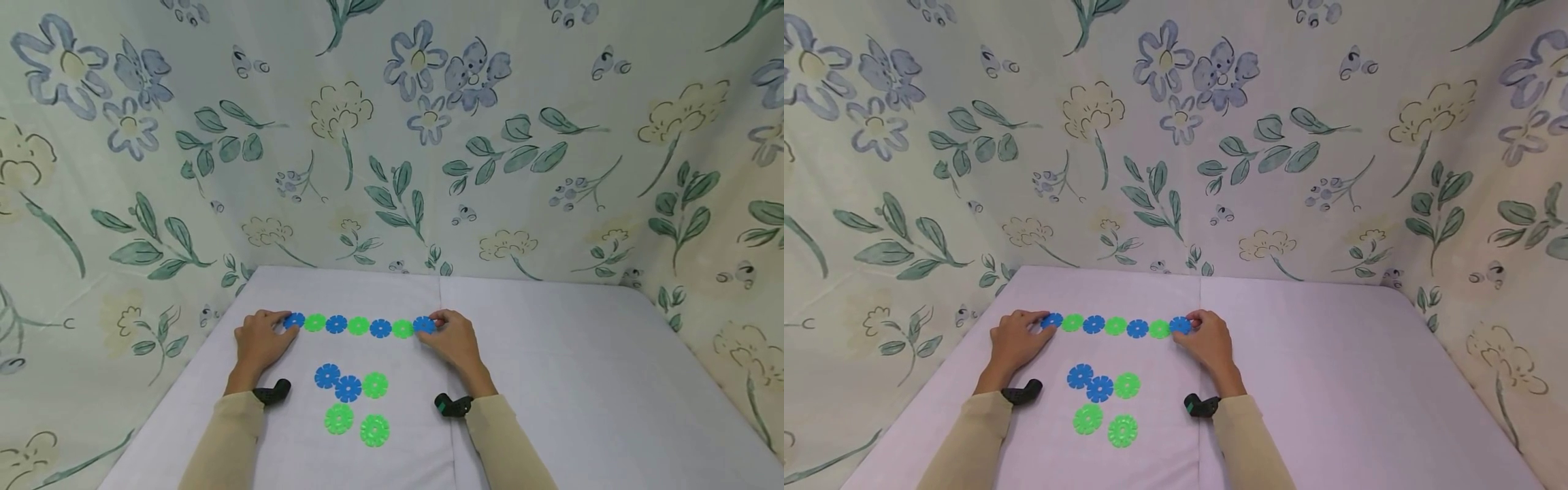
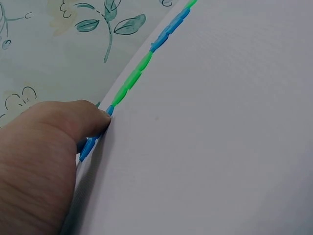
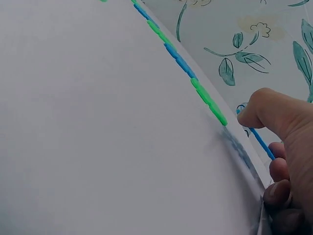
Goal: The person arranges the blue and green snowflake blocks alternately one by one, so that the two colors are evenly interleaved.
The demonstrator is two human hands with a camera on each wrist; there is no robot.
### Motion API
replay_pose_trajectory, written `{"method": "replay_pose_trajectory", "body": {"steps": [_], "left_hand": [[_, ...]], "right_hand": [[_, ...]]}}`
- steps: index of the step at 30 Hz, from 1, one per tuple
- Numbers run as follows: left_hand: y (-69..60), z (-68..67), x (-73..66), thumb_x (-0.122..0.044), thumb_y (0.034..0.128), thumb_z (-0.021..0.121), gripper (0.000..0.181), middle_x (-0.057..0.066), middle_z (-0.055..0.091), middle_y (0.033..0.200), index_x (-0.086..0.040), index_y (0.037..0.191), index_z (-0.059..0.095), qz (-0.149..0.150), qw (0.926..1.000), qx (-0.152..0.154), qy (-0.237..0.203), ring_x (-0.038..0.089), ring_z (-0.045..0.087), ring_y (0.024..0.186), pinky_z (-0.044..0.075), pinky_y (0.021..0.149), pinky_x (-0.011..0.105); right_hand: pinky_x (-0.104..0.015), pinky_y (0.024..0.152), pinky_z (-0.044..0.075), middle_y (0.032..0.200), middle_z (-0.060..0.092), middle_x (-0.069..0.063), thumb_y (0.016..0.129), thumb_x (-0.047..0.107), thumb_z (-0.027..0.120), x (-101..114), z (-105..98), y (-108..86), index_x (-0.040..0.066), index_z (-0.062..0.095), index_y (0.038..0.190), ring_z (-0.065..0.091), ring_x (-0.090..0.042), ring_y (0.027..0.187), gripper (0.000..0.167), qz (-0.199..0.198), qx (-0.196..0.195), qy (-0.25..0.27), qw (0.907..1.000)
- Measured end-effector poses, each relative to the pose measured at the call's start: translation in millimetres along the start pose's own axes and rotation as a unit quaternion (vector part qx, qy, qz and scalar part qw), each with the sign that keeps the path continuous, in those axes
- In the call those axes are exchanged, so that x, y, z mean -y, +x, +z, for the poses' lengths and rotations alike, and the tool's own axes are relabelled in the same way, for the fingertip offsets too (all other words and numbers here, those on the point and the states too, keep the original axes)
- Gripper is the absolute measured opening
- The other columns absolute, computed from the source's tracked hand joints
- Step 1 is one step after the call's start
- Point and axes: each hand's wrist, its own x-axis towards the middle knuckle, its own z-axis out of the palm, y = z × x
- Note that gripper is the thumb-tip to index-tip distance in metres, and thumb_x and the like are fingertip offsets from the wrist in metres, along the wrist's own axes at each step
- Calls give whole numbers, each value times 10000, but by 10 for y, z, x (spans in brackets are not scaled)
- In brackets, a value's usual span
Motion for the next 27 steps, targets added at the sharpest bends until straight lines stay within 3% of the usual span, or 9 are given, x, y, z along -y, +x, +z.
{"method": "replay_pose_trajectory", "body": {"steps": [27], "left_hand": [[-11,-27,-26,-473,906,670,480,180,616,1258,-201,1303,674,52,10000,-25,2,389,509,1143,317,885,564]], "right_hand": [[-386,787,486,925,660,-43,740,361,829,21,-32,-20,118,725,1034,579,-195,843,395,97,264,-432,9987]]}}
